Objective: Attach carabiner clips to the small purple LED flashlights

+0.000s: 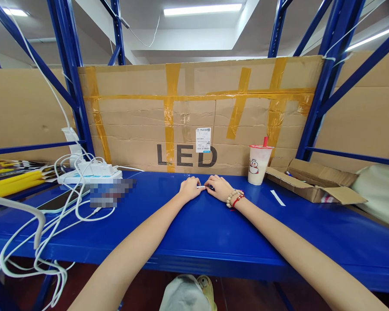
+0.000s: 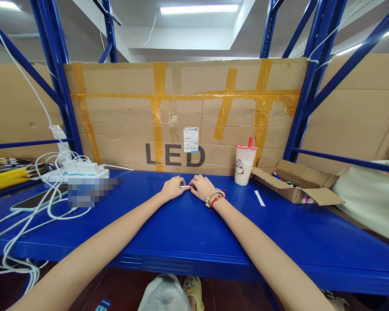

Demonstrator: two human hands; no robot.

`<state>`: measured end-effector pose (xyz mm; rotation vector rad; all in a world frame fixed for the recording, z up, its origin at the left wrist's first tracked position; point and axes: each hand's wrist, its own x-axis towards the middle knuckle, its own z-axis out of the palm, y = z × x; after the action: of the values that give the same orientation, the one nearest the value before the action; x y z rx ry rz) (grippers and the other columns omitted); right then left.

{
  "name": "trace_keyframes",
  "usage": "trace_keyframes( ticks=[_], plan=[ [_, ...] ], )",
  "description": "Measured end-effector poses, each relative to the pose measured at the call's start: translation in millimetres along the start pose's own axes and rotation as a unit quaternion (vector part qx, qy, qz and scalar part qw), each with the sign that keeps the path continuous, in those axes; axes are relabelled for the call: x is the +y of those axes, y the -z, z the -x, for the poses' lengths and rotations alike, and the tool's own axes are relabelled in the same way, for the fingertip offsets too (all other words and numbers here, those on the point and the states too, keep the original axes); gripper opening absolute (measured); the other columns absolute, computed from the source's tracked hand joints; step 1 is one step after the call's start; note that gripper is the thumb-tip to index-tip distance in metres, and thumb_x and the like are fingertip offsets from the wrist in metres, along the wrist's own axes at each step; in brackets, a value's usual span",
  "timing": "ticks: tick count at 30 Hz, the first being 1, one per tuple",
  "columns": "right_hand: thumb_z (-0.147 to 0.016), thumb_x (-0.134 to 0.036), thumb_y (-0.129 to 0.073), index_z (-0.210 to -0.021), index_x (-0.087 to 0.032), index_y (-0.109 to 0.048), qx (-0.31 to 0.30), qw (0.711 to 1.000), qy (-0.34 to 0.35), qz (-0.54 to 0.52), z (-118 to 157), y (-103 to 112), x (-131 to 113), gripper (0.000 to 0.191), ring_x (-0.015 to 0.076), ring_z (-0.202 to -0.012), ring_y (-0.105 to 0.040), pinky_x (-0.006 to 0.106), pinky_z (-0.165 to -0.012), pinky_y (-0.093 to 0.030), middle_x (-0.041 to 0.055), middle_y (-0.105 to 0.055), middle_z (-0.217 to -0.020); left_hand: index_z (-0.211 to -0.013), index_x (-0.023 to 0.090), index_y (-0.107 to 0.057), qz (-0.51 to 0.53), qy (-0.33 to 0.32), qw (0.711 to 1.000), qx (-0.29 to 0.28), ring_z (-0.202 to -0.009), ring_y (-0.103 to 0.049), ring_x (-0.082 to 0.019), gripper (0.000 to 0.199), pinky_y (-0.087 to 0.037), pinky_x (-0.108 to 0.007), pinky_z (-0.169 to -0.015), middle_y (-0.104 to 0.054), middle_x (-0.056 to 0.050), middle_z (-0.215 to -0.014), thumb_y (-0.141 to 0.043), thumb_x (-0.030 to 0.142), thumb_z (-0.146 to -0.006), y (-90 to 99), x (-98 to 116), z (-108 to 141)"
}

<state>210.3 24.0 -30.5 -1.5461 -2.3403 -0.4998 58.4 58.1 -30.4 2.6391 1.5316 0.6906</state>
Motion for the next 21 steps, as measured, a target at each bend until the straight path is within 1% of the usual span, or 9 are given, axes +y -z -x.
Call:
trace_keyframes(
  ticks=[7, 15, 21],
  plan=[
    [-0.084, -0.024, -0.047, -0.093, -0.016, -0.060, 0.000, 1.000, 0.003, -0.006, -0.7, 1.7, -0.6, 0.018, 0.0169, -0.092, -0.047, 0.029, -0.078, -0.033, 0.0066, -0.056, -0.099, -0.082, 0.018, -0.057, 0.022, -0.001, 1.000, -0.009, -0.094, -0.054, -0.018, 0.026, -0.043, -0.028, -0.077, -0.060, -0.002, -0.096, -0.053, 0.044, -0.078, -0.6, -2.5, -1.5],
    [-0.081, -0.026, -0.050, -0.093, -0.015, -0.058, 0.030, 0.999, 0.014, -0.016, -1.3, -3.1, 3.5, 0.017, 0.0175, -0.093, -0.045, 0.028, -0.080, -0.033, 0.0066, -0.055, -0.098, -0.084, 0.020, -0.055, 0.049, 0.004, 0.999, -0.009, -0.091, -0.055, -0.016, 0.028, -0.043, -0.026, -0.074, -0.061, -0.001, -0.093, -0.055, 0.047, -0.076, -1.3, -5.8, -2.4],
    [-0.080, -0.025, -0.051, -0.090, -0.016, -0.056, 0.027, 0.999, 0.011, -0.019, -1.8, -4.0, 3.4, 0.015, 0.0169, -0.090, -0.046, 0.028, -0.076, -0.031, 0.0049, -0.057, -0.094, -0.086, 0.021, -0.055, 0.069, 0.000, 0.997, -0.015, -0.088, -0.056, -0.015, 0.026, -0.042, -0.025, -0.072, -0.062, 0.001, -0.093, -0.056, 0.045, -0.075, -2.4, -8.1, -3.3]
  ],
)
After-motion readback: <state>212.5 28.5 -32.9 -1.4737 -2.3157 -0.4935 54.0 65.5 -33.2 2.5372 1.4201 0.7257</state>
